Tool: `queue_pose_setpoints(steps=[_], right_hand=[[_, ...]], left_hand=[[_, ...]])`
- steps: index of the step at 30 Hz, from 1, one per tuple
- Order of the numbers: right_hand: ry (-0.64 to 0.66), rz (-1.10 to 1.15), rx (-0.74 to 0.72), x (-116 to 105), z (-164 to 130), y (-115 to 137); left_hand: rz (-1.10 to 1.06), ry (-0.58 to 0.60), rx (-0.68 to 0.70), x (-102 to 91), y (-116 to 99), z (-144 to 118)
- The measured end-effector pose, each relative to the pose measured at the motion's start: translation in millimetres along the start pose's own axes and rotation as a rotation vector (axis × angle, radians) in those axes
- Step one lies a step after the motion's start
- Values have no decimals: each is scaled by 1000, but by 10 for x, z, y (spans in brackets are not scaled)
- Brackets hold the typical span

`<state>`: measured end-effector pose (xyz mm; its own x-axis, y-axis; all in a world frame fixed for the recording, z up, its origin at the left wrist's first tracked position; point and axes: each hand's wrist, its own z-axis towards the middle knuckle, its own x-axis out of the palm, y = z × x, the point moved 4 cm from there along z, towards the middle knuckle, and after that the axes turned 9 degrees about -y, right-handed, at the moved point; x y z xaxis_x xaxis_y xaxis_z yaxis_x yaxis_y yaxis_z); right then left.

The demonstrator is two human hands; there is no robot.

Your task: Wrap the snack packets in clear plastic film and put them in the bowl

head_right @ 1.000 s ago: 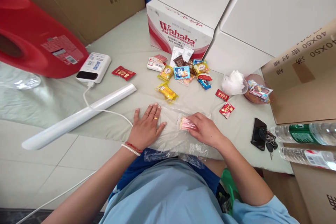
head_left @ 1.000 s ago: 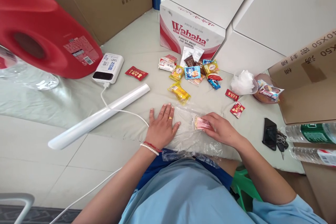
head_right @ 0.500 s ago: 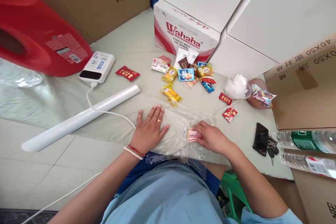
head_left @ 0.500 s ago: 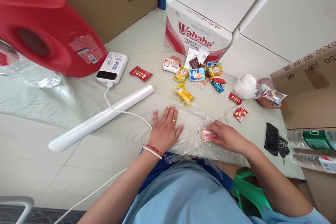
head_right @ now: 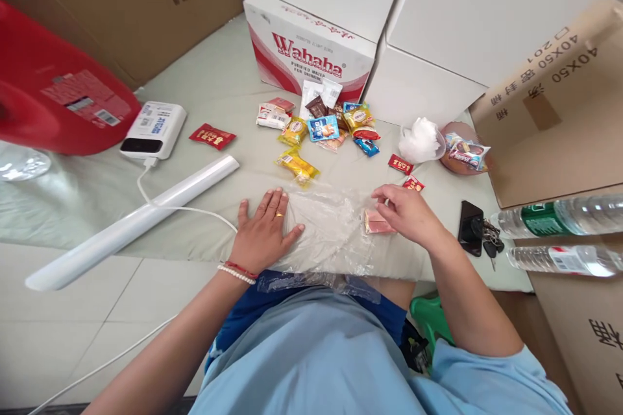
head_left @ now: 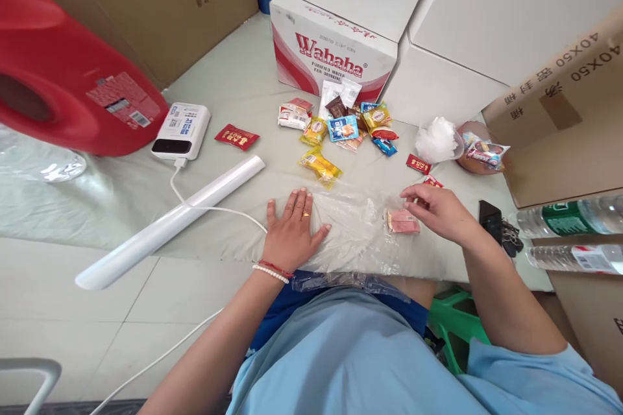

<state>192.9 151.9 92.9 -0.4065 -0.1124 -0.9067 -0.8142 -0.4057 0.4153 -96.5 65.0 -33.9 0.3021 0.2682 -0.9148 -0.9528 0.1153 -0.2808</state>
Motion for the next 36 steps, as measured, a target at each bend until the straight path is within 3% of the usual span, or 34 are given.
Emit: queue_pose_setpoints(steps=[4,7,9,11,13,15,23,26,29,32,36], right_hand=[[135,-80,-92,347,-146,-166],[167,-137,-79,548,-349,-396],[145,-144,-53,623,-453,-518],[118,-130,-42,657,-512,-601],[91,-125,-41,658,-531,-669],[66,-134,-38,635,-527,-740],[64,-33,-82,505,-504,-973],[90,-47,-50,411,-545,-1088],[11,-60,38,213,-605,-1174],[-139,-8,122,-29,-637,-1046],[-153,168,20,-60,-540,-419]], left_hand=[[14,-39,-9,-3,-10,-17],[43,-122,-9,-54,-2,-65],[33,-139,80,-83,-8,-98],[-28,-48,269,-75,-37,-124],[-81,93,421,-51,-48,-138],[-68,174,437,-41,-20,-125],[17,198,375,-42,-6,-151],[16,193,362,-42,-1,-151],[21,188,360,-38,12,-147],[20,178,378,-31,18,-155],[35,171,385,-21,18,-166]])
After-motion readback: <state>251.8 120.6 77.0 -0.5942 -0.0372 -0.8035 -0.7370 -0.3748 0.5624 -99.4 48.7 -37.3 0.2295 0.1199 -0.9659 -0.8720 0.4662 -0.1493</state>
